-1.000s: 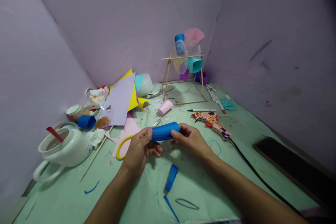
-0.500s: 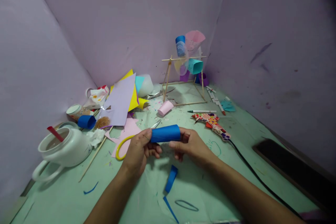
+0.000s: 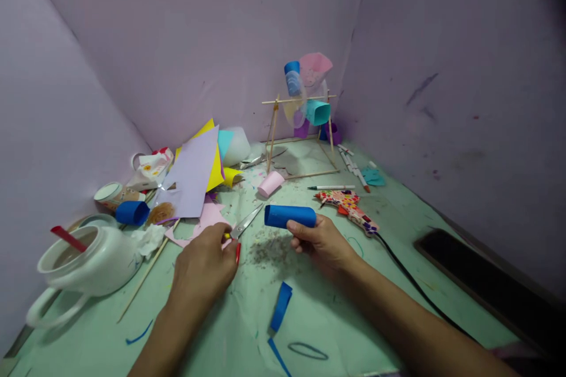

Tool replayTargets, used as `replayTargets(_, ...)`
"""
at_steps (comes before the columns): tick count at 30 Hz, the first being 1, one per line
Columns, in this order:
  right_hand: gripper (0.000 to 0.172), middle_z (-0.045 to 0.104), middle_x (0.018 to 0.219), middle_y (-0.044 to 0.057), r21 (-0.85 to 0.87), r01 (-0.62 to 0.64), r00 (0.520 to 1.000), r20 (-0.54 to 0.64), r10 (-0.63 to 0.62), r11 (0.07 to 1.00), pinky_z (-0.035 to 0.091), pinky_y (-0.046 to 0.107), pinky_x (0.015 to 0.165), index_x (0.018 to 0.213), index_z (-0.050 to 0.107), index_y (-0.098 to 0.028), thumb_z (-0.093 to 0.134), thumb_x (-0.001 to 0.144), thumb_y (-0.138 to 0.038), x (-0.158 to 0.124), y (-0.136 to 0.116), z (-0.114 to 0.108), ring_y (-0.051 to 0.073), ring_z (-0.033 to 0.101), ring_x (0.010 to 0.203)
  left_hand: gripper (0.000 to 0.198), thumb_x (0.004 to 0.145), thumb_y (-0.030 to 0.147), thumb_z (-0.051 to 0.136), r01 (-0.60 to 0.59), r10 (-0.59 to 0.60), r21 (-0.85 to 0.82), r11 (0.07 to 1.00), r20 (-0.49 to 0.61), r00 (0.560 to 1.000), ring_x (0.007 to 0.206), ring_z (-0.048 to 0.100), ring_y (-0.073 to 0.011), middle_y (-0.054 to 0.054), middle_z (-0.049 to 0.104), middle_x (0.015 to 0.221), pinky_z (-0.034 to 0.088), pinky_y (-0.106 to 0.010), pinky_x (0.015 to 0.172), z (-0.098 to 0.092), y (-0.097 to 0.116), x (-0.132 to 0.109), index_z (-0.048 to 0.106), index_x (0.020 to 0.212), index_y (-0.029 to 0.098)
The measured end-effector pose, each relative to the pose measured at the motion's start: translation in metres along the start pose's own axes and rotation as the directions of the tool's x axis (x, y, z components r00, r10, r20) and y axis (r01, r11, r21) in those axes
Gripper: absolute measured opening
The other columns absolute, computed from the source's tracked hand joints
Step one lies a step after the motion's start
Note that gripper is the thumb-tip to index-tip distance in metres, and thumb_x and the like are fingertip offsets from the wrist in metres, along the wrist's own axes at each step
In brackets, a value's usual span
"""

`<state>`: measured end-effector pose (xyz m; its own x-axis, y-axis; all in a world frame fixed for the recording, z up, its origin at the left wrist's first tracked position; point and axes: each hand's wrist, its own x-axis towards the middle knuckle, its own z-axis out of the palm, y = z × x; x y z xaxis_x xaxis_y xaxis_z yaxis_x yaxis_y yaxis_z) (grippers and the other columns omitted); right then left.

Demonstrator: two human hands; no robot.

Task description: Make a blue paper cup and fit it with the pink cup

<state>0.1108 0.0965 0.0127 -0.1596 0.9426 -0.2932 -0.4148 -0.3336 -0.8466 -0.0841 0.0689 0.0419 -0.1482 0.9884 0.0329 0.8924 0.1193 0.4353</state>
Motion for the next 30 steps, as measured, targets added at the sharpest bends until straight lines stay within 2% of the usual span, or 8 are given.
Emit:
replayTargets(2, 0.031, 0.053, 0.045, -0.006, 0.063, -0.019, 0.999, -0.028, 0.02, 0.998, 0.036, 0.019, 0.039, 0.064, 0.06, -0.016, 0.083, 0.045, -0.023, 0.0, -0.002, 0.001, 0.008, 0.048, 0.04, 0.02, 0.074, 0.024, 0.049, -0.044, 0.019, 0.244, 0.969, 0.102, 0.995, 0.084, 0.061, -0.0308, -0.013, 0.065, 0.091, 0.037, -0.033, 0.06, 0.0, -0.007, 0.0, 0.063, 0.087, 0.02)
replayTargets(4, 0.032, 0.053, 0.046, -0.006, 0.125, -0.035, 0.999, -0.036, 0.04, 0.992, 0.036, 0.017, 0.038, 0.065, 0.059, -0.016, 0.084, 0.044, -0.021, -0.001, -0.004, 0.002, 0.007, 0.048, 0.04, 0.023, 0.072, 0.021, 0.05, -0.091, 0.027, 0.317, 0.944, 0.2, 0.979, 0.082, 0.061, -0.03, -0.014, 0.063, 0.092, 0.036, -0.031, 0.059, 0.001, -0.01, -0.001, 0.062, 0.091, 0.019)
replayTargets(13, 0.041, 0.047, 0.044, -0.01, 0.375, -0.18, 0.984, 0.052, 0.173, 0.909, 0.032, 0.008, 0.032, 0.063, 0.054, -0.018, 0.087, 0.039, -0.016, 0.002, -0.012, -0.004, 0.001, 0.04, 0.035, 0.036, 0.07, 0.019, 0.047, 0.0, -0.047, 0.309, 0.951, 0.143, 0.989, 0.076, 0.063, -0.0313, -0.017, 0.067, 0.086, 0.036, -0.032, 0.057, 0.004, -0.012, 0.001, 0.056, 0.105, 0.017)
replayTargets(16, 0.042, 0.047, 0.041, -0.009, 0.377, -0.169, 0.985, 0.043, 0.165, 0.911, 0.033, 0.008, 0.033, 0.061, 0.053, -0.018, 0.089, 0.039, -0.017, 0.004, -0.011, -0.005, 0.001, 0.04, 0.034, 0.049, 0.071, 0.021, 0.048, 0.09, -0.103, 0.19, 0.978, 0.059, 0.993, 0.081, 0.064, -0.0348, -0.017, 0.068, 0.094, 0.039, -0.037, 0.062, 0.001, -0.013, 0.005, 0.05, 0.119, 0.02)
replayTargets(19, 0.044, 0.046, 0.038, -0.009, 0.363, -0.135, 0.99, 0.025, 0.136, 0.922, 0.032, 0.009, 0.033, 0.06, 0.053, -0.017, 0.09, 0.036, -0.02, 0.004, -0.009, -0.003, 0.001, 0.04, 0.033, 0.05, 0.067, 0.023, 0.055, 0.173, -0.173, -0.194, 0.966, 0.018, 0.985, 0.072, 0.064, -0.0269, -0.012, 0.068, 0.087, 0.042, -0.033, 0.059, -0.002, -0.011, 0.008, 0.05, 0.117, 0.02)
replayTargets(23, 0.039, 0.048, 0.037, -0.008, 0.277, -0.134, 0.988, 0.115, 0.106, 0.952, 0.03, 0.011, 0.034, 0.059, 0.055, -0.015, 0.089, 0.042, -0.024, -0.002, 0.003, 0.006, 0.002, 0.04, 0.033, 0.06, 0.065, 0.045, 0.065, 0.174, -0.079, -0.804, 0.568, 0.158, 0.984, 0.033, 0.037, -0.0074, 0.0, 0.063, 0.066, 0.027, -0.021, 0.034, 0.003, -0.002, 0.001, 0.043, 0.114, 0.019)
replayTargets(26, 0.033, 0.051, 0.038, -0.006, 0.19, -0.167, 0.968, 0.22, 0.124, 0.967, 0.031, 0.013, 0.037, 0.061, 0.058, -0.013, 0.086, 0.051, -0.028, -0.01, 0.017, 0.012, 0.003, 0.04, 0.034, 0.073, 0.057, 0.041, 0.076, 0.051, -0.033, -0.904, 0.424, 0.041, 0.999, 0.036, 0.038, -0.0029, -0.008, 0.068, 0.093, 0.029, -0.018, 0.035, 0.014, 0.01, -0.008, 0.036, 0.114, 0.021)
replayTargets(30, 0.033, 0.052, 0.039, -0.005, 0.159, -0.245, 0.941, 0.276, 0.195, 0.956, 0.032, 0.015, 0.04, 0.062, 0.057, -0.015, 0.084, 0.054, -0.032, -0.016, 0.03, 0.016, 0.004, 0.043, 0.035, 0.064, 0.06, 0.028, 0.076, -0.053, -0.051, -0.891, 0.45, -0.085, 0.995, 0.048, 0.053, -0.0074, -0.007, 0.07, 0.096, 0.039, -0.018, 0.042, 0.024, 0.02, -0.017, 0.037, 0.111, 0.022)
